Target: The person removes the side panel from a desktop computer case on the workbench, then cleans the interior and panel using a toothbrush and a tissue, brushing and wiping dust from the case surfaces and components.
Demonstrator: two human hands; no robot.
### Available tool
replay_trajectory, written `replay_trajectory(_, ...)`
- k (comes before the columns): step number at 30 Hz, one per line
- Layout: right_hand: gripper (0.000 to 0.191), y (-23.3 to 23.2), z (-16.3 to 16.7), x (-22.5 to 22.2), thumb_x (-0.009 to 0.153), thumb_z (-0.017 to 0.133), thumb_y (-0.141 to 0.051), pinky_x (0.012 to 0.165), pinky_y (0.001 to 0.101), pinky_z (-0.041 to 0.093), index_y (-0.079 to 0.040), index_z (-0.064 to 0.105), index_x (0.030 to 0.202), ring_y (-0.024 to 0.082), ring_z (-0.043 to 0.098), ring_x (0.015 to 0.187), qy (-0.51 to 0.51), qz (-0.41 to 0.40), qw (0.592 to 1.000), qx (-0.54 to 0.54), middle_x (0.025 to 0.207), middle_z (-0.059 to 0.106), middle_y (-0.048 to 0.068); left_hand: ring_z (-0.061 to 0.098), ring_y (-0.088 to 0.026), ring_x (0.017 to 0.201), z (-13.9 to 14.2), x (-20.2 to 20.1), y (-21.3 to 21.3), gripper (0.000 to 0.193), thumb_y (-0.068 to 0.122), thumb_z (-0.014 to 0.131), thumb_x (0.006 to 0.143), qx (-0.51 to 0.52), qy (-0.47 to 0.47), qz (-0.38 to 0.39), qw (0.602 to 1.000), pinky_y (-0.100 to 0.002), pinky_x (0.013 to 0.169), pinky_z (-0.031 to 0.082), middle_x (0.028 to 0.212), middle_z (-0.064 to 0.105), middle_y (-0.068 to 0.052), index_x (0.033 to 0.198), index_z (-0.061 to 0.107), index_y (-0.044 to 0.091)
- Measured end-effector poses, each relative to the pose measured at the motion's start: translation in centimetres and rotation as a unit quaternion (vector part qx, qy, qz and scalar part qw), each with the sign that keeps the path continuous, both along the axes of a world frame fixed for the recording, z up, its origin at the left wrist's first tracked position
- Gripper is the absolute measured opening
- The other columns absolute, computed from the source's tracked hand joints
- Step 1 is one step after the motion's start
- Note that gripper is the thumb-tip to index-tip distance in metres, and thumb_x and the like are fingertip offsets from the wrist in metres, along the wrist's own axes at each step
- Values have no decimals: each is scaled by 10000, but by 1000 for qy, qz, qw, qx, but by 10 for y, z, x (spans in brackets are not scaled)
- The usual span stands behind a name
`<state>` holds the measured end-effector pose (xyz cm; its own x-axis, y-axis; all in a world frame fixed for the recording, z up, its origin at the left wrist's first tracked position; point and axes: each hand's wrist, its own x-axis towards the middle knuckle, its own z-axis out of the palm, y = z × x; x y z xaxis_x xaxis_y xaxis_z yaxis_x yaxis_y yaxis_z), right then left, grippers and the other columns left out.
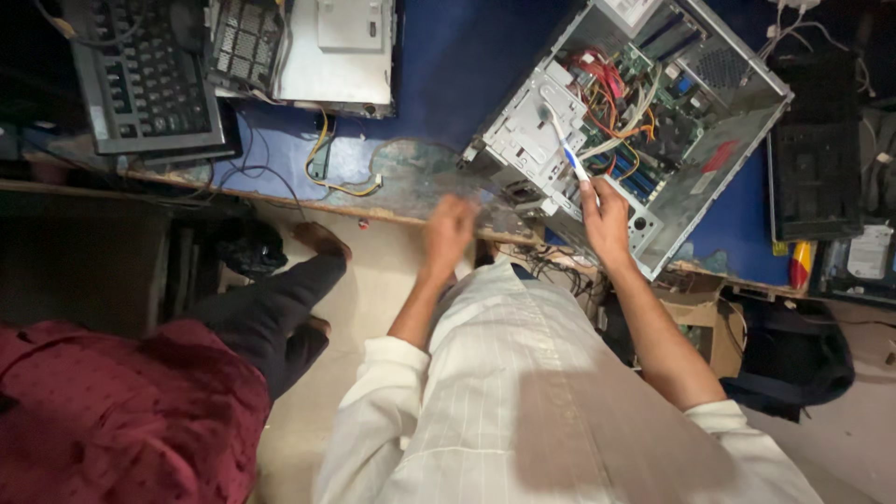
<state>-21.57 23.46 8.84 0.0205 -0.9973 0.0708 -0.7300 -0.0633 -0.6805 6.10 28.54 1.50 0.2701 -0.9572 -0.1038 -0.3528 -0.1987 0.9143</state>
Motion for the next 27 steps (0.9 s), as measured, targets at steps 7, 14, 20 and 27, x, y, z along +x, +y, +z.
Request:
replay_trajectory(7,312,-1,-2,-1,1095,572,-273,640,401,451,10,673,1013,239,555,663,-8,0,1000,16,747,607,147,690,-286,889,-15,38,-29,287,303,636,1000,-41,-3,110,993,-386,816,524,978,758,-139,1100,769,69)
replay_trajectory(14,303,0,-13,-5,1109,578,-261,662,391,456,12,658,1006,222,538,665,-4,-27,1000,11,745,595,141,600,-140,788,-27,29,-38,225,203,691,991,-54,292,188,936,-313,671,470,956,688,-44,1182,707,85)
replay_trajectory(20,249,21,1,3,1129,490,-172,705,296,481,2,632,1237,128,576,764,-151,-14,988,-44,868,654,67,599,-110,743,3,23,-12,303,177,617,1037,-77,444,197,871,-249,597,468,1015,707,-61,1297,469,130)
replay_trajectory(27,282,65,15,73,1076,513,-131,643,228,501,-8,560,1326,69,595,711,-386,66,910,135,920,706,44,692,-156,1095,59,-38,18,239,155,533,1124,-156,377,28,913,-260,915,521,1277,707,-97,1257,692,34)
